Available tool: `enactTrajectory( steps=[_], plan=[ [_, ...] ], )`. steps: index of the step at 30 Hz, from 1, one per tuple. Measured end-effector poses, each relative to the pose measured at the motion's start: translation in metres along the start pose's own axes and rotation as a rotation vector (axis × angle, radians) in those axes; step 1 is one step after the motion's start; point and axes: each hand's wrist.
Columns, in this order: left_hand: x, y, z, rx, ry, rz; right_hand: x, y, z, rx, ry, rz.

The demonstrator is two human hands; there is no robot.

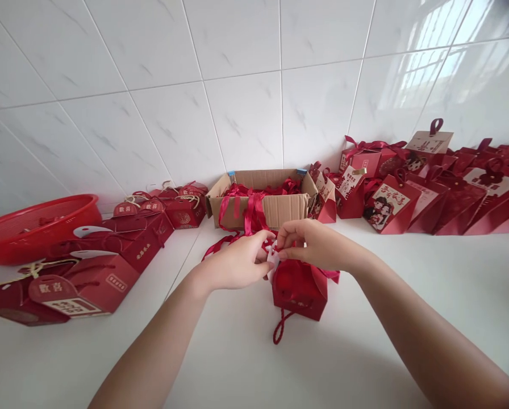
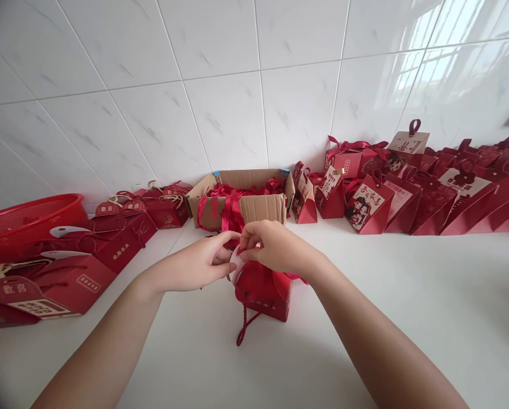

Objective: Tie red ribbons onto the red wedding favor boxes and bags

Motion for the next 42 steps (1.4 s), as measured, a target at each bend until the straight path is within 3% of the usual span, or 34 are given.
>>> enactTrajectory(
  steps=[20, 35, 42],
  plan=[
    [-0.009, 0.002, -0.004, -0.030, -0.062, 0.030, 0.005, 0.002, 0.000, -0.142, 0.065, 0.081],
    [-0.008, 0.003, -0.005, -0.020, 0.010, 0.100, 0.004, -0.010, -0.005, 0.075, 0.050, 0.092],
    [-0.004, 0.003, -0.006, -0.021, 0.026, 0.164, 0.005, -0.013, -0.006, 0.089, 0.076, 0.098]
  ],
)
Point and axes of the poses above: each hand's wrist, its own z-axis away from the middle knuckle, its own y-axis out of the back of the hand, x = y × z, and after that the axes turned 9 degrees about z, right-handed
